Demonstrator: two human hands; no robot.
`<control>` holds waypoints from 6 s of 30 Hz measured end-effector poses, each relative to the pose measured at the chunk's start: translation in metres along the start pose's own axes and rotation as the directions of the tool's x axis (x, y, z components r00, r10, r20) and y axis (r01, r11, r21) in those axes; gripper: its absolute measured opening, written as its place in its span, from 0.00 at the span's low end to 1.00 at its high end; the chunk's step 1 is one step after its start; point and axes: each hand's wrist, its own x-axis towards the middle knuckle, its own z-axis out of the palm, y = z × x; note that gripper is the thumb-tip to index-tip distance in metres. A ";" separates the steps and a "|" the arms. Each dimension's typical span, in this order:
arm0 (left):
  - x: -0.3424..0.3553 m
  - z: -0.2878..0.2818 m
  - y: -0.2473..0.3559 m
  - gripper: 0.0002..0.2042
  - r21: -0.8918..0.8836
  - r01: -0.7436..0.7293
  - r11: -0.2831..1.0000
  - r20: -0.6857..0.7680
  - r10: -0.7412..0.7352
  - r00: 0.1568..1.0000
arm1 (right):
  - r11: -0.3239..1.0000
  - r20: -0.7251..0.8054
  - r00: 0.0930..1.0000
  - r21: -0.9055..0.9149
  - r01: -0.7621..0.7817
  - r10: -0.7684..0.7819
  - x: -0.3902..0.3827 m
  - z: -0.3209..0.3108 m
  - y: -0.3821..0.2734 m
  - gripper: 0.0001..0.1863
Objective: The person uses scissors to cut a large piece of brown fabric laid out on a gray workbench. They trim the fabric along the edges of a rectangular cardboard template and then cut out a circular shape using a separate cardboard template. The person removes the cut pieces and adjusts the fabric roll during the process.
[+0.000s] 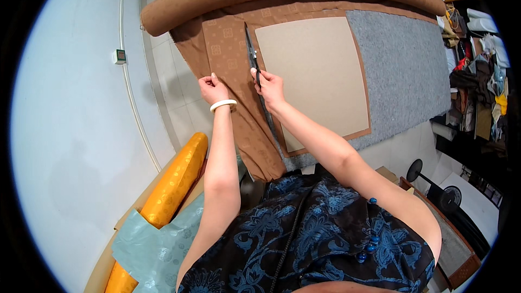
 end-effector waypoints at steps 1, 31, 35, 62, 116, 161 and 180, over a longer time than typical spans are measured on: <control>0.000 0.000 0.000 0.11 -0.002 0.004 1.000 0.002 -0.004 1.000 | 1.000 -0.005 1.000 -0.006 -0.002 0.002 0.000 0.000 0.000 0.13; -0.059 -0.010 0.041 0.05 -0.165 -0.156 0.974 0.173 0.185 0.967 | 0.534 -0.037 0.726 -0.704 0.469 -0.687 -0.075 -0.191 -0.064 0.14; -0.145 -0.013 0.032 0.09 -0.094 -0.075 0.993 0.419 0.108 0.902 | 0.157 -0.068 0.512 -0.979 0.133 -0.856 -0.077 -0.305 -0.129 0.15; -0.292 -0.082 -0.007 0.16 0.173 0.110 0.979 0.238 -0.150 0.959 | 0.704 0.011 0.986 -0.699 0.126 -0.166 -0.117 -0.392 -0.134 0.21; -0.264 0.359 0.369 0.08 -0.328 -0.472 0.818 0.104 0.528 0.843 | -0.218 0.455 0.231 -0.736 0.641 -0.860 0.249 -0.509 -0.567 0.08; -0.319 -0.097 -0.158 0.16 -0.054 0.400 0.915 -0.185 -0.403 0.896 | 0.004 0.641 0.747 -0.759 0.651 0.177 -0.098 -0.286 -0.016 0.10; -0.345 -0.219 -0.203 0.10 -0.596 0.571 0.564 0.503 -0.292 0.813 | 0.767 0.207 0.970 -0.598 0.231 -0.131 -0.215 -0.254 0.148 0.09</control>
